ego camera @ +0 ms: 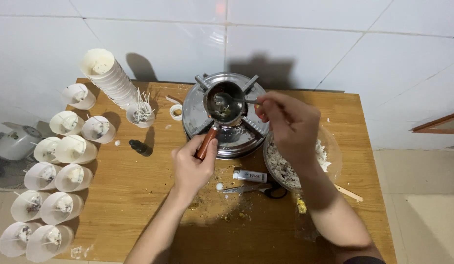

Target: Melting wax flakes in a small metal ladle over a portable gas stove to prepare for candle making.

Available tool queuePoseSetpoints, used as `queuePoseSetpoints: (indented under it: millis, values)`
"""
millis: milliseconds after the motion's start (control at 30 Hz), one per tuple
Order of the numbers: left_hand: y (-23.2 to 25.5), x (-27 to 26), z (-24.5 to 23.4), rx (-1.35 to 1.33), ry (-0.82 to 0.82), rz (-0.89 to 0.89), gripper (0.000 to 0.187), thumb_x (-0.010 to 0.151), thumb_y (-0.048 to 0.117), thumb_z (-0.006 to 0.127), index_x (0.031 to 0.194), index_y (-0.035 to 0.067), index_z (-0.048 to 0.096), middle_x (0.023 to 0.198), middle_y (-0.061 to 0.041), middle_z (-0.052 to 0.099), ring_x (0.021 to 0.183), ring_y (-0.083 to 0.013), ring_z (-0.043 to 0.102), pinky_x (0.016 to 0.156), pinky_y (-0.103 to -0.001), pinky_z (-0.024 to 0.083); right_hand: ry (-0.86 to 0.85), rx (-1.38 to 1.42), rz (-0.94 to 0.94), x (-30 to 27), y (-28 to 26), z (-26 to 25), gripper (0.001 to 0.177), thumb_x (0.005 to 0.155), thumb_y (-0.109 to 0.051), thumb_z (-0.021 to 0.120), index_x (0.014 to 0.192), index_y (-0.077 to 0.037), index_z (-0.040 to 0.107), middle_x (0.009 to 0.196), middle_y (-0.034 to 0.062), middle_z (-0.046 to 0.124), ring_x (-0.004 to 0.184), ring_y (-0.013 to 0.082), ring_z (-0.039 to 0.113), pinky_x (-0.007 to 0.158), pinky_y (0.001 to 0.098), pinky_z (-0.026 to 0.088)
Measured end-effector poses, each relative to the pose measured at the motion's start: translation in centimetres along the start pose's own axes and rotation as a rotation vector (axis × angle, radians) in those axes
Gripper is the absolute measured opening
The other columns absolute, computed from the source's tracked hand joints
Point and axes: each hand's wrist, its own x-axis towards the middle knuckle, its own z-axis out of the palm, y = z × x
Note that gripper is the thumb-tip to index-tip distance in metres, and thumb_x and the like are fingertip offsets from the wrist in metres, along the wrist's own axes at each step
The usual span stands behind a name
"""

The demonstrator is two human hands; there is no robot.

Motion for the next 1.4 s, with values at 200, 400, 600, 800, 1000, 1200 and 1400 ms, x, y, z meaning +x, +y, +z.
queuePoseSetpoints:
  millis: [200, 400, 600, 800, 1000, 1200, 1400]
  values:
    - [-0.5, -0.1, 0.1, 0.022, 0.030, 0.073, 0.004, 0.083, 0.013, 0.076, 0.080, 0.014, 0.079, 0.045, -0.011, 0.055, 0.039, -0.0261, 0.058, 0.039, -0.031, 0.042, -0.131, -0.270, -0.219, 0.5, -1.2, 0.0, 0.012, 0.100, 0.000, 0.068, 0.099, -0.002, 0.079, 0.072, 0.0122, 0.071, 0.055, 0.0228, 0.065, 0.050, 0.0306, 0.055]
    - [-1.2, -0.5, 0.7, 0.157, 0.089, 0.174, 0.002, 0.083, 0.016, 0.078, 0.083, 0.014, 0.079, 0.050, -0.012, 0.060, 0.047, -0.0331, 0.063, 0.043, -0.037, 0.049, -0.013, -0.160, -0.022, -0.4, 0.1, 1.2, 0.016, 0.101, 0.003, 0.062, 0.092, 0.002, 0.076, 0.061, 0.0101, 0.067, 0.049, 0.0156, 0.061, 0.048, 0.0260, 0.053]
    - [-0.3, 0.0, -0.2, 0.123, 0.076, 0.185, 0.003, 0.084, 0.013, 0.078, 0.082, 0.010, 0.077, 0.049, -0.011, 0.059, 0.045, -0.0296, 0.062, 0.042, -0.035, 0.046, 0.082, 0.451, 0.756, -0.5, 4.6, 1.1, 0.018, 0.101, -0.008, 0.058, 0.103, 0.003, 0.072, 0.069, 0.0153, 0.070, 0.058, 0.0213, 0.072, 0.051, 0.0330, 0.065]
    - [-0.8, -0.5, 0.4, -0.039, -0.024, 0.036, 0.010, 0.089, 0.010, 0.072, 0.086, 0.002, 0.078, 0.044, -0.009, 0.053, 0.033, -0.0163, 0.042, 0.035, -0.026, 0.035, 0.146, 0.540, 0.852, -0.2, 4.9, 0.6, 0.016, 0.102, -0.011, 0.060, 0.101, -0.001, 0.072, 0.073, 0.0118, 0.072, 0.062, 0.0212, 0.074, 0.056, 0.0335, 0.065]
    - [-0.5, -0.5, 0.4, -0.101, -0.021, -0.002, 0.008, 0.085, 0.012, 0.074, 0.079, 0.013, 0.078, 0.040, -0.004, 0.047, 0.037, -0.0121, 0.045, 0.039, -0.025, 0.033, 0.086, 0.397, 0.534, 0.7, 3.8, -2.3, 0.016, 0.106, -0.010, 0.058, 0.107, 0.000, 0.071, 0.077, 0.0153, 0.071, 0.067, 0.0240, 0.075, 0.056, 0.0349, 0.067]
    - [-0.2, -0.4, 0.1, -0.080, -0.029, -0.010, 0.008, 0.084, 0.013, 0.075, 0.078, 0.016, 0.079, 0.040, -0.003, 0.048, 0.039, -0.0108, 0.045, 0.040, -0.025, 0.034, -0.139, 0.131, -0.013, 0.7, 1.7, -3.4, 0.013, 0.104, 0.011, 0.057, 0.108, 0.015, 0.068, 0.075, 0.0232, 0.066, 0.061, 0.0306, 0.070, 0.060, 0.0411, 0.064]
    - [0.4, -0.5, -0.1, -0.093, -0.035, -0.004, 0.010, 0.086, 0.010, 0.073, 0.077, 0.014, 0.078, 0.041, -0.005, 0.048, 0.038, -0.0117, 0.045, 0.039, -0.024, 0.035, -0.211, -0.183, -0.245, 0.8, 0.6, -2.4, 0.010, 0.102, -0.001, 0.070, 0.104, -0.003, 0.080, 0.083, 0.0096, 0.072, 0.068, 0.0246, 0.069, 0.066, 0.0326, 0.059]
